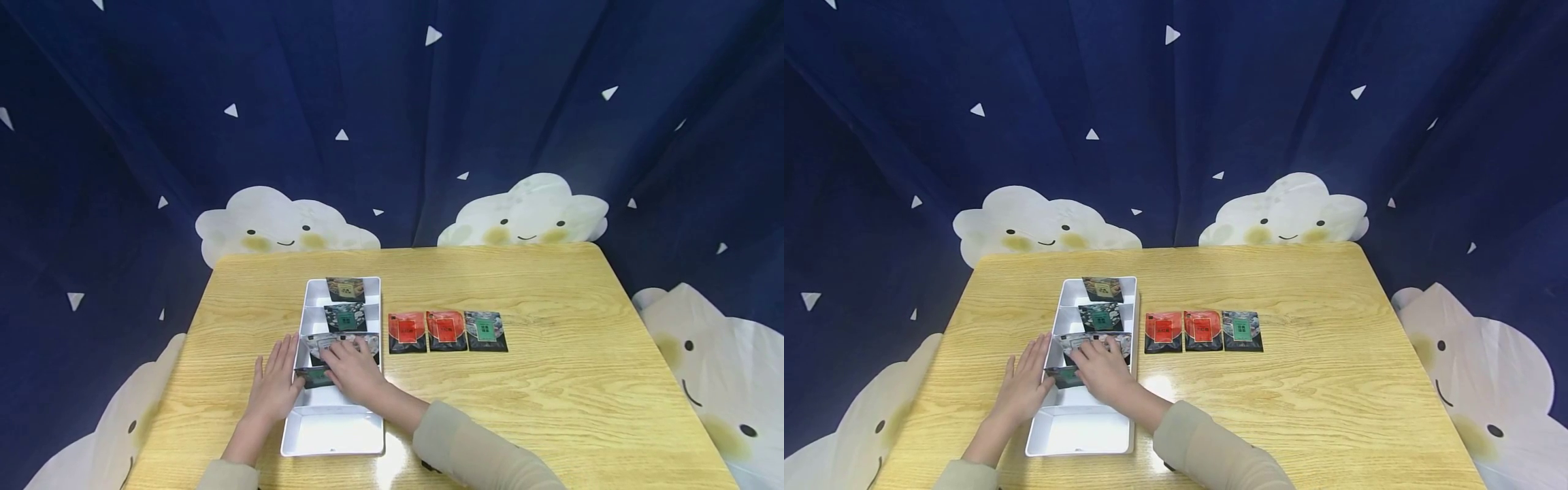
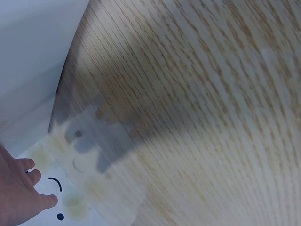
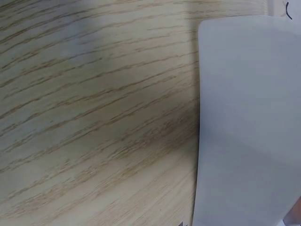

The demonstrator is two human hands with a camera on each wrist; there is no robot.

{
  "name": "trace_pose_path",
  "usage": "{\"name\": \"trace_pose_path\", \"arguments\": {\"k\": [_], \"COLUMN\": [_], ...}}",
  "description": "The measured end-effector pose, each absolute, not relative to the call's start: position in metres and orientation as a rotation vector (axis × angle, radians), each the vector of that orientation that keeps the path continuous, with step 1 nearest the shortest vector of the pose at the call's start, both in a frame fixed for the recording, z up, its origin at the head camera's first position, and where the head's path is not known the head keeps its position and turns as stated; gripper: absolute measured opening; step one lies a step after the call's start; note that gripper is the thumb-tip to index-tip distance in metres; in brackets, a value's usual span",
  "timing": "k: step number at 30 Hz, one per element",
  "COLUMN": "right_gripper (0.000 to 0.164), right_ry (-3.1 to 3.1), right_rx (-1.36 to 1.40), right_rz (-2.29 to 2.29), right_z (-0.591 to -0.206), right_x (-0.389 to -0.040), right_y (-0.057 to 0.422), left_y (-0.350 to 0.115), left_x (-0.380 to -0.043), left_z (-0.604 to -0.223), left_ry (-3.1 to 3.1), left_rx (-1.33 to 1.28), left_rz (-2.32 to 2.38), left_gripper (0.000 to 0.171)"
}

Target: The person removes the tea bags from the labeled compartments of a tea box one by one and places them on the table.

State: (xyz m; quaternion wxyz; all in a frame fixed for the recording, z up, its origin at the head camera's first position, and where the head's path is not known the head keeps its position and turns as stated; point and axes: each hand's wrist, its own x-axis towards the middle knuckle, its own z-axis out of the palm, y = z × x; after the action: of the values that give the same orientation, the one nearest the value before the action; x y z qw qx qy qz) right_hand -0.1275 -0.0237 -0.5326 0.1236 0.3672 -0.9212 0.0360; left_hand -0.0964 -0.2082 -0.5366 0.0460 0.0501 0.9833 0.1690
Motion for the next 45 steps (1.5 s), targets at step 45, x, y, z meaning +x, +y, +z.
{"name": "trace_pose_path", "arguments": {"k": [45], "right_gripper": [0.029], "right_ry": [-2.654], "right_rx": [1.116], "right_rz": [0.169], "right_z": [-0.518], "right_x": [-0.127], "right_y": [-0.018], "left_y": [-0.209], "left_x": [-0.096], "left_z": [-0.538], "left_ry": [3.024], "left_rx": [0.177], "left_rz": [0.543], "left_gripper": [0.072]}}
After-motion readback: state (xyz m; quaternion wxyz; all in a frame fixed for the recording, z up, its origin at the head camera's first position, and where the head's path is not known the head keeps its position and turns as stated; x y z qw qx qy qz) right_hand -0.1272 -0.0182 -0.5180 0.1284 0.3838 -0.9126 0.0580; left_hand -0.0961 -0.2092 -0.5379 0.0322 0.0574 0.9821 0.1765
